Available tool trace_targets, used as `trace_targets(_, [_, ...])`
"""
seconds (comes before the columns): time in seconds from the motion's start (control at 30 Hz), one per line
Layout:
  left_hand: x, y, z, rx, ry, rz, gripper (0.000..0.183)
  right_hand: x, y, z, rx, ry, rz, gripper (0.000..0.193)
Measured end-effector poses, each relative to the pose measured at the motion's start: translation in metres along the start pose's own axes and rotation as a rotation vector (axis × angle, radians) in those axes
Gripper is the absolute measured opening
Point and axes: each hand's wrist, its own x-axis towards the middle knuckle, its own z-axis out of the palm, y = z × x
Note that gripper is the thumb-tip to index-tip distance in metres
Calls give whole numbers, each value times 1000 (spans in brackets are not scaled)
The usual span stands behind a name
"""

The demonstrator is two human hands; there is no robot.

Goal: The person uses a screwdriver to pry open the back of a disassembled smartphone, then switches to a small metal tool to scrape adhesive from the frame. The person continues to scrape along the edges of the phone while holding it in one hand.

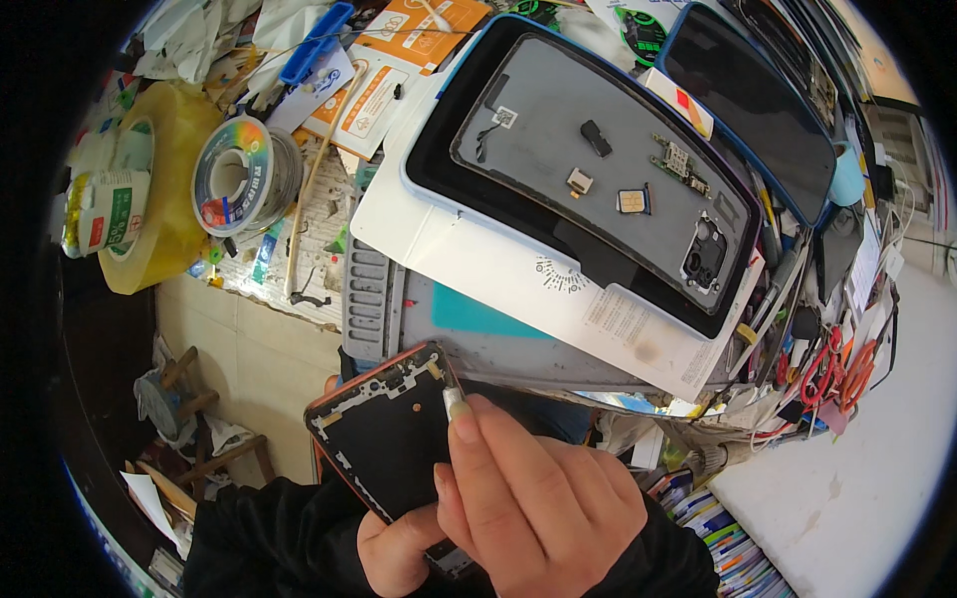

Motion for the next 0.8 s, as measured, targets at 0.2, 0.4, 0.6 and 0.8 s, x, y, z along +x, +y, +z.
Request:
trace_targets(0.2, [5, 10, 1, 141, 4, 22, 48, 13, -4, -3, 7, -2, 9, 28])
trace_targets(0.4, [11, 26, -3, 465, -16, 70, 52, 21, -19, -14, 97, -95, 223, 29])
trace_targets(0.6, [10, 34, -4, 658, -41, 111, 55, 16, -13, -13, 134, -91, 220, 30])
trace_targets(0.8, [12, 34, -5, 725, -53, 163, 56, 14, -9, -16, 92, -162, 142, 34])
